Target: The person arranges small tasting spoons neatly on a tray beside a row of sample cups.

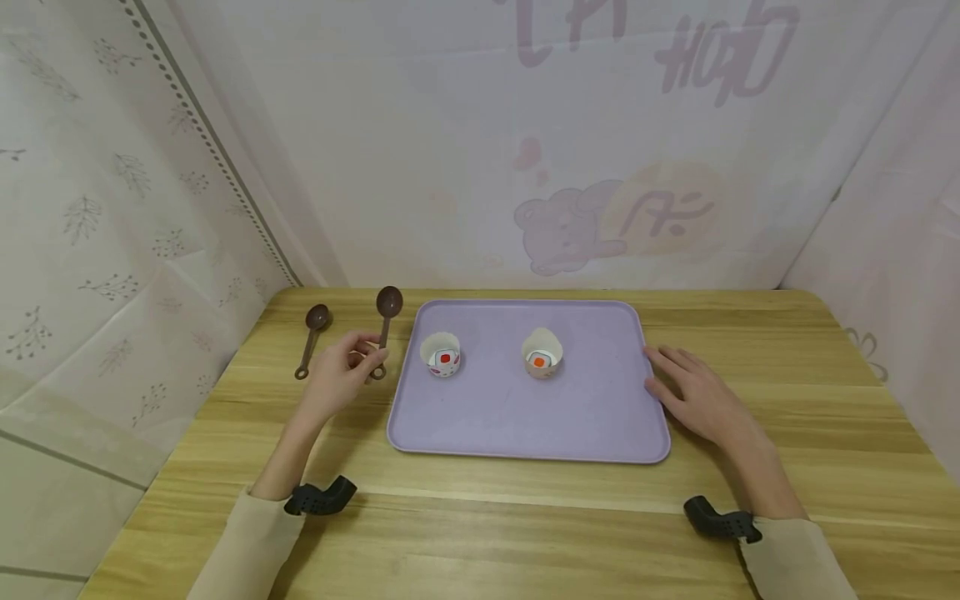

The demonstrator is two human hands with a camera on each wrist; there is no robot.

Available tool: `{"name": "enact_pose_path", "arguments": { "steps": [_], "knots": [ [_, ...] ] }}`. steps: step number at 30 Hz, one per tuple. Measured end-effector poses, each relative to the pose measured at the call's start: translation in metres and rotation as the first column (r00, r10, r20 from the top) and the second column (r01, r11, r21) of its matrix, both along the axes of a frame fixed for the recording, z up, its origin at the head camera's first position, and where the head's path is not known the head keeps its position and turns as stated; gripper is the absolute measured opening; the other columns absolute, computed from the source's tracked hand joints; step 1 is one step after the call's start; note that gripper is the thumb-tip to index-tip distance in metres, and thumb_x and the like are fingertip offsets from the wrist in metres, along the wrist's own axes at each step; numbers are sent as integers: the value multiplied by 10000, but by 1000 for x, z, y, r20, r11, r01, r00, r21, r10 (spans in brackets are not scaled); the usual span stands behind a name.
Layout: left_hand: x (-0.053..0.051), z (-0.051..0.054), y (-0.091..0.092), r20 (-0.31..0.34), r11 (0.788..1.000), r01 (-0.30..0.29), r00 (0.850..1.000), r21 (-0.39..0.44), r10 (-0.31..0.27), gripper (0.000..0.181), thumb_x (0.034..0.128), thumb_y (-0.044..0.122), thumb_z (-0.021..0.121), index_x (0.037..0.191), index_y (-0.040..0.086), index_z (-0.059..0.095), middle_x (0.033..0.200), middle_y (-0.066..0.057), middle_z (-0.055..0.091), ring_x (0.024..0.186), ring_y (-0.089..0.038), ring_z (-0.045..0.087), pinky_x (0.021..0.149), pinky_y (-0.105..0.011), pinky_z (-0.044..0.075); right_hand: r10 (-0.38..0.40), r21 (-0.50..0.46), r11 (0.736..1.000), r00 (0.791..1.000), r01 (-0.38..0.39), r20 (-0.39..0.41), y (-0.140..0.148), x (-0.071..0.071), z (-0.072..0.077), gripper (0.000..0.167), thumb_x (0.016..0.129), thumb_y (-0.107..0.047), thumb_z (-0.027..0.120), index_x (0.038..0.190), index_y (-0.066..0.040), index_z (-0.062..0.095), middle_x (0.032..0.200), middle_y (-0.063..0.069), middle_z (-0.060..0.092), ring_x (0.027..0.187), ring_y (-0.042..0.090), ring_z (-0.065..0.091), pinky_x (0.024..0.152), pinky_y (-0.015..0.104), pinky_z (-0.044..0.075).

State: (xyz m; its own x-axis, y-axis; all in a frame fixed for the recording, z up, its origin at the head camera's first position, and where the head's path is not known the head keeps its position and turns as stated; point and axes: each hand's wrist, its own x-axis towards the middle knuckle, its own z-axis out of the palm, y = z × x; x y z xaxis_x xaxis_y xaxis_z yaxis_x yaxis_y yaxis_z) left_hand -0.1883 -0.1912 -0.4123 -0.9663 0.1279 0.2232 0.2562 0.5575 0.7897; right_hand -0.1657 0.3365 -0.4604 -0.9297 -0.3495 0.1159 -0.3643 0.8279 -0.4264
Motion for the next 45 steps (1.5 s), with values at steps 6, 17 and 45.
{"name": "enact_pose_path", "arguments": {
  "steps": [6, 17, 45],
  "knots": [
    [2, 4, 4, 12, 999, 23, 1000, 46, -24, 245, 985, 105, 669, 1181, -38, 631, 889, -156, 657, 682, -426, 639, 488, -241, 456, -10, -2, 1000, 1000, 10, 17, -1, 0, 1, 604, 1047, -335, 556, 1554, -63, 371, 1517, 338, 349, 1367, 587, 278, 1045, 741, 239],
    [5, 9, 10, 13, 996, 28, 999, 86, -30, 244, 984, 92, 669, 1183, -42, 626, 895, -160, 650, 660, -392, 653, 536, -302, 538, -13, -17, 1000, 999, 14, 35, -2, 2, 5, 607, 1047, -330, 555, 1557, -63, 363, 1524, 341, 334, 1374, 593, 258, 1040, 752, 226],
    [5, 15, 22, 11, 990, 45, 999, 134, -47, 227, 979, 98, 677, 1158, -36, 640, 869, -159, 647, 638, -396, 639, 530, -251, 512, -4, -24, 1000, 1000, 4, 7, -2, 1, 2, 598, 1042, -311, 570, 1544, -48, 383, 1512, 346, 351, 1360, 592, 288, 1037, 744, 244]
  ]
}}
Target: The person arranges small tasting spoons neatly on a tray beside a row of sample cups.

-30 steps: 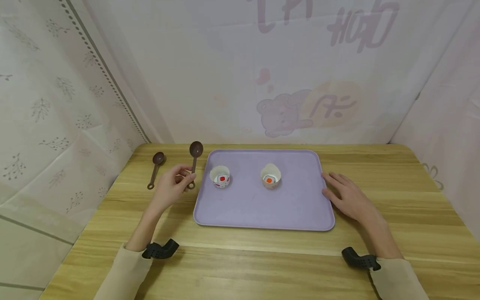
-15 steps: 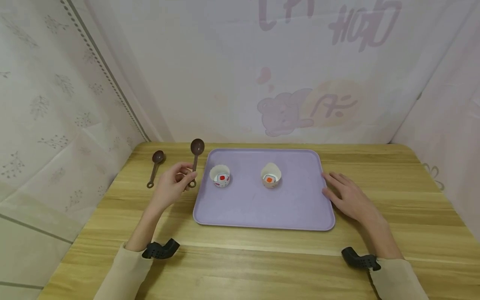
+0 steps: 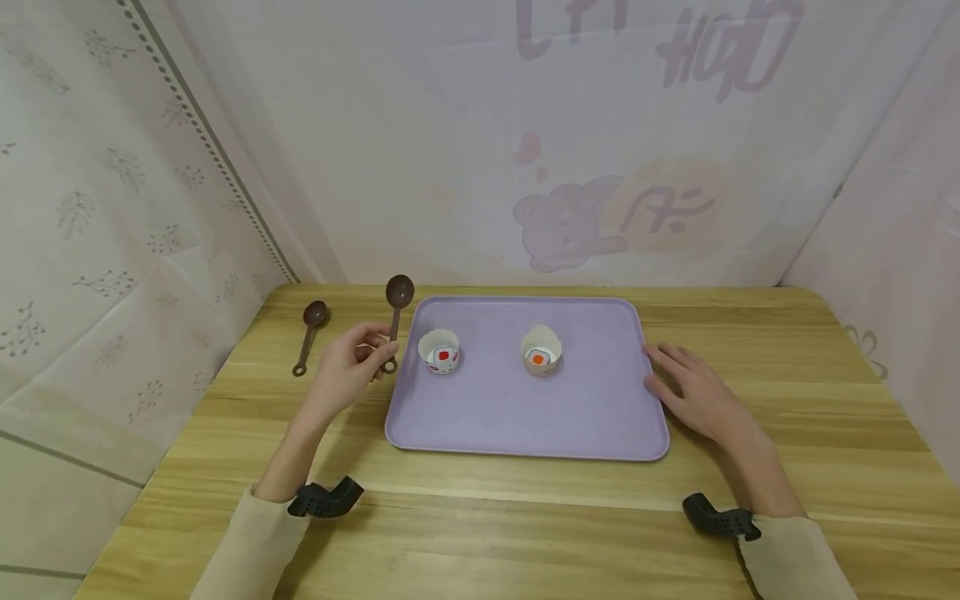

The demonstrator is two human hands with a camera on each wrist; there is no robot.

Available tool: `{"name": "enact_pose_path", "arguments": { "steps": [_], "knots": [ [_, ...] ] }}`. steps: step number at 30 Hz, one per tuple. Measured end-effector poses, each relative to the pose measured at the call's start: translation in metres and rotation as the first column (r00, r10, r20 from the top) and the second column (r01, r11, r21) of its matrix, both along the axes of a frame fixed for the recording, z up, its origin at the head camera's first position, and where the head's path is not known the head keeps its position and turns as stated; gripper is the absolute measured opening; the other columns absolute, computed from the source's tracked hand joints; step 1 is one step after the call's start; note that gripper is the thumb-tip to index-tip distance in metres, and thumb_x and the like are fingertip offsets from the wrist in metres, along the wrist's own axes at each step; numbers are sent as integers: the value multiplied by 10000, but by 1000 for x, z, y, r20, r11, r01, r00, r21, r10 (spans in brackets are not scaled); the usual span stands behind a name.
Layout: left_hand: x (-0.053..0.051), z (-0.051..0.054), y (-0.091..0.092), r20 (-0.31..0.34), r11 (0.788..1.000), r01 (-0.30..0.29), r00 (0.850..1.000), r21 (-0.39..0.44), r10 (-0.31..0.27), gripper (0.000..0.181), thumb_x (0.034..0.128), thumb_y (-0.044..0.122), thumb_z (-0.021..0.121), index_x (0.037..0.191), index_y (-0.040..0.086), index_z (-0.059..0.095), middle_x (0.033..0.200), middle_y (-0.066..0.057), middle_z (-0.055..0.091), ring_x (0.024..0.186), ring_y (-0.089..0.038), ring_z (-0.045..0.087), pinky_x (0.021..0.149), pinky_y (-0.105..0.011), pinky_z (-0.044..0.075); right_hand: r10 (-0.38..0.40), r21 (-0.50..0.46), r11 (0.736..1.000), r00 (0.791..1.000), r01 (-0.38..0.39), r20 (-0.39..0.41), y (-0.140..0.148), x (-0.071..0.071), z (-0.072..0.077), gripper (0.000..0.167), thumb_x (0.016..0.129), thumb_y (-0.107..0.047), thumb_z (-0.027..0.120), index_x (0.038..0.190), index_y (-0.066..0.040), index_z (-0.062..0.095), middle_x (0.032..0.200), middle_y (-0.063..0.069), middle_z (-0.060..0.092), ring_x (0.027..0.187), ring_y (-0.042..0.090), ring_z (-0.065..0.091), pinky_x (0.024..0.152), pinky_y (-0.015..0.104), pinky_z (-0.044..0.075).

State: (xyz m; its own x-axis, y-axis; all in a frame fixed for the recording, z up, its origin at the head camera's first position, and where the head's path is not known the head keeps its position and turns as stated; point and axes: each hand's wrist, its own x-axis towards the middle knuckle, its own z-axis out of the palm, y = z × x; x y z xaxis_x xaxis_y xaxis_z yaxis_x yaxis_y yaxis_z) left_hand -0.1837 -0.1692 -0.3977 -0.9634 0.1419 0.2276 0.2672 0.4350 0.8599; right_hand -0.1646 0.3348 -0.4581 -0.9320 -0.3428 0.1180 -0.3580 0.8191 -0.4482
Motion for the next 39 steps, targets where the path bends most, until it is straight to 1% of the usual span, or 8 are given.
{"name": "enact_pose_path", "arguments": {
  "steps": [3, 5, 10, 21, 27, 30, 35, 39],
  "knots": [
    [-1, 1, 1, 6, 1000, 4, 1000, 6, -4, 233, 979, 86, 674, 1170, -43, 637, 878, -160, 641, 643, -406, 635, 537, -287, 532, -4, 2, 1000, 1000, 4, -3, 0, 0, 0, 598, 1038, -315, 577, 1539, -47, 392, 1513, 344, 353, 1360, 593, 287, 1034, 746, 246],
    [-2, 1, 2, 4, 1000, 6, 1000, 4, -6, 239, 978, 83, 674, 1175, -47, 636, 881, -160, 641, 624, -355, 635, 540, -301, 539, -4, -2, 1000, 1000, 4, 2, 0, 0, 0, 601, 1039, -315, 574, 1545, -51, 383, 1515, 345, 348, 1362, 596, 280, 1038, 748, 237],
    [-3, 2, 3, 0, 1000, 10, 1000, 6, -10, 254, 982, 97, 674, 1184, -52, 635, 883, -163, 641, 616, -297, 637, 538, -276, 537, -1, -11, 1000, 1000, 1, 1, 1, 0, -2, 603, 1039, -313, 574, 1551, -62, 375, 1514, 341, 349, 1363, 595, 278, 1036, 752, 232],
    [0, 7, 7, 12, 999, 0, 1000, 33, 0, 247, 978, 76, 672, 1182, -59, 632, 892, -164, 641, 669, -425, 637, 547, -282, 545, -1, -8, 1000, 1000, 1, 12, 0, 0, 0, 605, 1045, -321, 563, 1556, -65, 367, 1523, 341, 336, 1376, 584, 269, 1046, 745, 229],
    [-2, 6, 10, 16, 999, 11, 1000, 52, -11, 251, 976, 74, 674, 1178, -67, 624, 888, -163, 636, 646, -375, 642, 540, -253, 534, -7, -8, 1000, 1000, 7, 18, 1, 1, 0, 606, 1044, -321, 564, 1553, -56, 369, 1526, 344, 332, 1379, 588, 260, 1054, 742, 220],
    [-2, 8, 11, 19, 998, 3, 1000, 55, -4, 252, 975, 82, 679, 1181, -54, 630, 884, -156, 634, 629, -347, 634, 539, -284, 539, -7, -10, 1000, 1000, 8, 21, 1, 1, 0, 604, 1047, -322, 557, 1554, -54, 366, 1528, 343, 329, 1383, 587, 254, 1061, 739, 213],
    [-2, 12, 16, 19, 998, -2, 1000, 62, 0, 241, 969, 88, 690, 1173, -31, 643, 878, -151, 637, 601, -219, 617, 562, -351, 565, -9, -6, 1000, 1000, 9, 21, 0, 0, -1, 603, 1048, -325, 554, 1554, -54, 366, 1527, 344, 329, 1381, 587, 256, 1058, 739, 216],
    [-3, 13, 18, 21, 998, 6, 1000, 69, -8, 232, 969, 99, 693, 1162, -23, 647, 878, -153, 637, 600, -196, 616, 558, -309, 558, -13, -5, 1000, 1000, 13, 17, 0, 1, 0, 603, 1045, -328, 561, 1548, -50, 377, 1528, 341, 331, 1379, 588, 260, 1050, 743, 225]
  ]
}}
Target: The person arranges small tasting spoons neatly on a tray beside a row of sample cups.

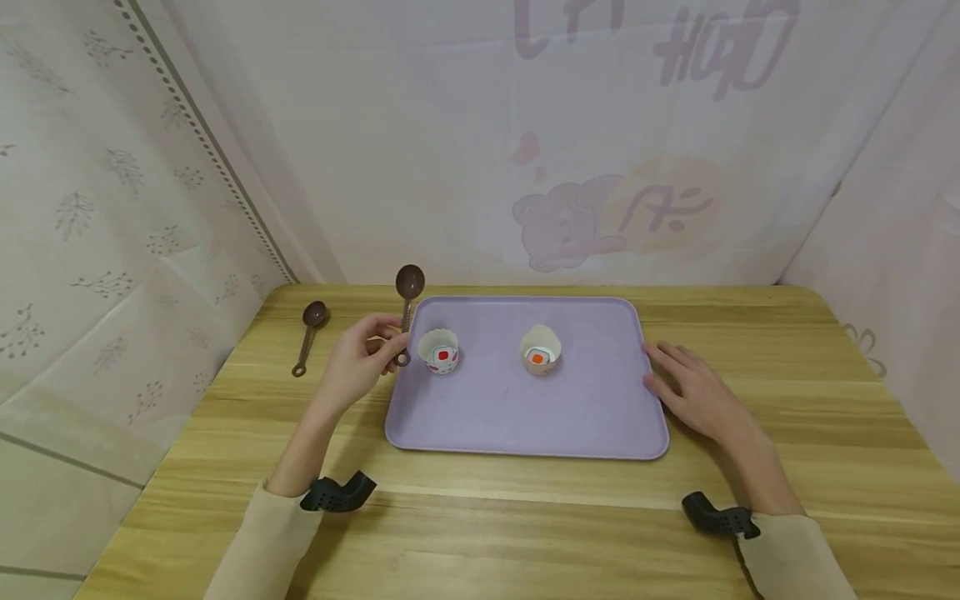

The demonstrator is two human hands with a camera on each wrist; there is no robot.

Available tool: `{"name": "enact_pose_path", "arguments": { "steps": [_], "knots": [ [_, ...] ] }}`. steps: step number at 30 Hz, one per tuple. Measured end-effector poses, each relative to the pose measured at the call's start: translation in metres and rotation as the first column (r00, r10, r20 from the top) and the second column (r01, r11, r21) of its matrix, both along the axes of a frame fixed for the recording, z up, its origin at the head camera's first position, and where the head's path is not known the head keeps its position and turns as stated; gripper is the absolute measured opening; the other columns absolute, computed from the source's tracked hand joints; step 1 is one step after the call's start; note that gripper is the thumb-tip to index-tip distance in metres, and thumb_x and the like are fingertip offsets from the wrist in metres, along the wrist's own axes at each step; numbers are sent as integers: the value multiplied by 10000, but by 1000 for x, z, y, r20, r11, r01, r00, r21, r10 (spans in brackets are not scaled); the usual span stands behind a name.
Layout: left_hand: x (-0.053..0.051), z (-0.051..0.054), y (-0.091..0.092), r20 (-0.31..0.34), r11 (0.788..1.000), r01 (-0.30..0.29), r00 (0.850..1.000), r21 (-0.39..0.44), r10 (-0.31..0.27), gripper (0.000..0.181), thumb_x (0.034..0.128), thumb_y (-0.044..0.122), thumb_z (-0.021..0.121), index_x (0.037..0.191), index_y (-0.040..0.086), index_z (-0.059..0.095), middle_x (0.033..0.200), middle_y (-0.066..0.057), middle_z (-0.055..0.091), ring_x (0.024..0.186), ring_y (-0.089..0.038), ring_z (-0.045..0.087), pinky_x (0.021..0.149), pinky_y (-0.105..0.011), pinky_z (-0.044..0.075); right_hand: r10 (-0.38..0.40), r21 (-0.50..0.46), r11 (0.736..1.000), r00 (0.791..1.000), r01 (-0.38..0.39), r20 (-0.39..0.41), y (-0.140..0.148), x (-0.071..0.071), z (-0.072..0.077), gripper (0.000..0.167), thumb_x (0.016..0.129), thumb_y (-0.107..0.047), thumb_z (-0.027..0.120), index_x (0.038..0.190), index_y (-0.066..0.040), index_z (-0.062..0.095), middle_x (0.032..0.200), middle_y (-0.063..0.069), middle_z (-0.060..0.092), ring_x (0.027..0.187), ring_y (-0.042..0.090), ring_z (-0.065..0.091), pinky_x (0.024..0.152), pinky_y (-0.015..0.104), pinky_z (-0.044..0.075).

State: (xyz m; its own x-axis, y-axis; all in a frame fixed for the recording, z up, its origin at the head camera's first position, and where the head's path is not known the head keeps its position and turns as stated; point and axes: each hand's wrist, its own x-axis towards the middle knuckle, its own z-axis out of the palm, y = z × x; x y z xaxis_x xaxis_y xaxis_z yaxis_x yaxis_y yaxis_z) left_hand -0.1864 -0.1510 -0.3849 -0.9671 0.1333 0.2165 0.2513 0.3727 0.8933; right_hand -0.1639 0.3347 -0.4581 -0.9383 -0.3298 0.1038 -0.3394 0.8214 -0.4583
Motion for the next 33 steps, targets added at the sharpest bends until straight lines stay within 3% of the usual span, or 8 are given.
{"name": "enact_pose_path", "arguments": {
  "steps": [17, 27, 33],
  "knots": [
    [0, 4, 10, 7, 1000, 12, 1000, 23, -12, 221, 971, 89, 687, 1159, -15, 636, 879, -135, 617, 563, -204, 591, 520, -246, 512, 4, -4, 1000, 1000, -4, 1, -1, -1, -1, 599, 1046, -329, 559, 1552, -66, 375, 1529, 333, 337, 1376, 590, 264, 1049, 749, 222],
    [-1, 2, 17, 10, 998, 36, 999, 52, -37, 213, 966, 73, 688, 1152, -15, 630, 873, -135, 613, 607, -422, 598, 522, -259, 515, 2, -7, 1000, 1000, -2, -8, 0, -1, -1, 598, 1044, -328, 563, 1549, -66, 382, 1528, 330, 341, 1377, 588, 266, 1050, 747, 225],
    [0, 3, 22, 7, 998, 49, 999, 44, -49, 199, 967, 66, 685, 1135, -21, 625, 868, -137, 612, 572, -340, 588, 511, -236, 495, -4, -3, 1000, 1000, 4, -9, 1, 0, -1, 598, 1043, -334, 564, 1546, -63, 386, 1528, 328, 345, 1376, 586, 270, 1045, 745, 233]
  ]
}}
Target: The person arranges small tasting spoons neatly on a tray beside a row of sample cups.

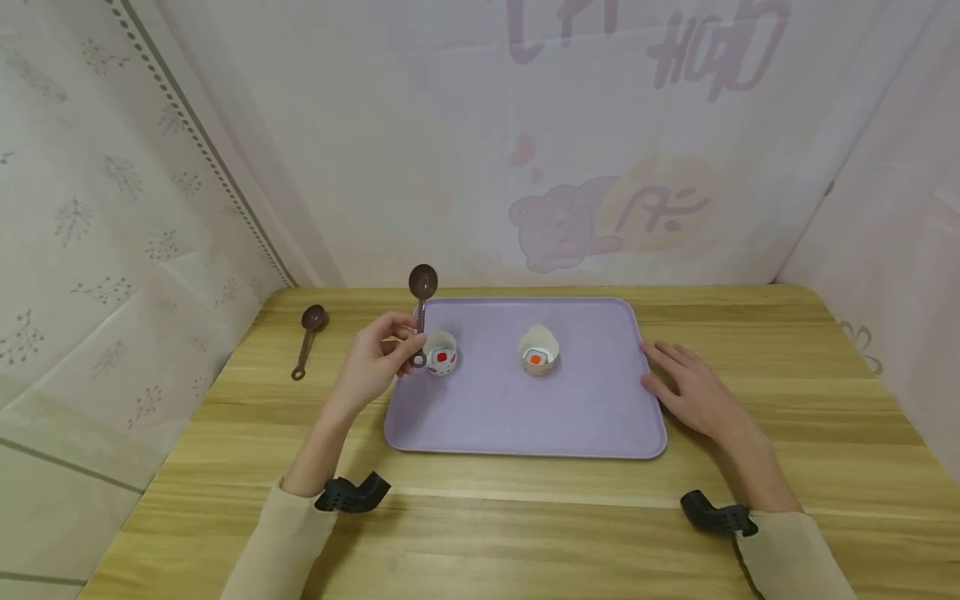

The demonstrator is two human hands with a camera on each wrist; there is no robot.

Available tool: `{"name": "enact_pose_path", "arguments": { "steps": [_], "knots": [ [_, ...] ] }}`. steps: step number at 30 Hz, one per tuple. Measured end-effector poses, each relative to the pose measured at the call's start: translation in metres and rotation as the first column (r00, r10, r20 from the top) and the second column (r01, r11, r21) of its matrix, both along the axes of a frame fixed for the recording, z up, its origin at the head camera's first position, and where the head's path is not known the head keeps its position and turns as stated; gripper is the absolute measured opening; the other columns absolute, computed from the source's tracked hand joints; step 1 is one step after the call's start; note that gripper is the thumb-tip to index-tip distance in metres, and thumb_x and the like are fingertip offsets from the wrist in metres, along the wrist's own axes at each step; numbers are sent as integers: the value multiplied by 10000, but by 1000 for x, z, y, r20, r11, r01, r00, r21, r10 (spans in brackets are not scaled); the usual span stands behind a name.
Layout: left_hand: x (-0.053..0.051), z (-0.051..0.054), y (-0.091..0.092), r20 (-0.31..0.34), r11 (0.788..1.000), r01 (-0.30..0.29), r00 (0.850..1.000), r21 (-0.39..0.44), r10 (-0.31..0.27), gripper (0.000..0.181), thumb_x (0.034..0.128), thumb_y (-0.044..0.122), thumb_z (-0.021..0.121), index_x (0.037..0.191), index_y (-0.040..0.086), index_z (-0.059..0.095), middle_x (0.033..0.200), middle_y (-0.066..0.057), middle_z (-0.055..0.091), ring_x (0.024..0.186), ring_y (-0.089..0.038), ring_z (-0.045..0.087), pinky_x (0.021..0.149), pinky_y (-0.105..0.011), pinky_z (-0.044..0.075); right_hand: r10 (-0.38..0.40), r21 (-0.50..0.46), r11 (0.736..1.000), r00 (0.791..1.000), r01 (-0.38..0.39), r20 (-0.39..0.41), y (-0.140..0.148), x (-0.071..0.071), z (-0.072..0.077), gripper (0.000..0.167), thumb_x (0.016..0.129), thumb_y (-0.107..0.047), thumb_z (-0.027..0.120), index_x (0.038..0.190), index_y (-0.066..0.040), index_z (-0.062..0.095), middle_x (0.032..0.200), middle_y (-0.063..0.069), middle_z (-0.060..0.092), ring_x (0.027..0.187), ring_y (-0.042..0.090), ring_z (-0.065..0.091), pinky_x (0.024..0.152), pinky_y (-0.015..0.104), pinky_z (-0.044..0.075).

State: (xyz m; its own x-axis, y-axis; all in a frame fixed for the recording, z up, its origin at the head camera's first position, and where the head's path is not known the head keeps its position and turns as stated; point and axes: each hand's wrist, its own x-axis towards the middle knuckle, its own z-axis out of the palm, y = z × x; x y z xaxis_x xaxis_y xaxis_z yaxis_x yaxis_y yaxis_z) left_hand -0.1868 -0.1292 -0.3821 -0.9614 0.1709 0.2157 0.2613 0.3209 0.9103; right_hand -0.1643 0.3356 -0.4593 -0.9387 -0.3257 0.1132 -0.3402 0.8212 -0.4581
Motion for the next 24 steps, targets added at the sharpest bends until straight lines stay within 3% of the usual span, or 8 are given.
{"name": "enact_pose_path", "arguments": {
  "steps": [9, 17, 24],
  "knots": [
    [1, 2, 3, -3, 1000, 2, 1000, 16, -2, 221, 963, 65, 689, 1147, -37, 622, 870, -131, 621, 605, -456, 589, 505, -247, 497, -1, -4, 1000, 1000, 1, 4, -1, 0, 0, 598, 1044, -334, 562, 1544, -57, 387, 1528, 330, 341, 1378, 588, 264, 1043, 747, 231],
    [1, 3, 6, 0, 1000, 12, 1000, 25, -12, 226, 970, 86, 686, 1157, -25, 623, 888, -133, 633, 530, -171, 580, 519, -311, 532, -3, -5, 1000, 1000, 3, 16, 0, 1, 0, 605, 1045, -336, 558, 1549, -54, 377, 1531, 333, 333, 1380, 591, 257, 1045, 749, 225],
    [0, 3, 9, -4, 1000, 18, 1000, 25, -18, 230, 973, 84, 680, 1166, -25, 619, 891, -133, 638, 526, -143, 578, 522, -328, 532, 3, -3, 1000, 1000, -3, 6, 0, 0, -1, 603, 1042, -325, 567, 1547, -54, 379, 1524, 336, 342, 1375, 589, 268, 1048, 743, 233]
  ]
}}
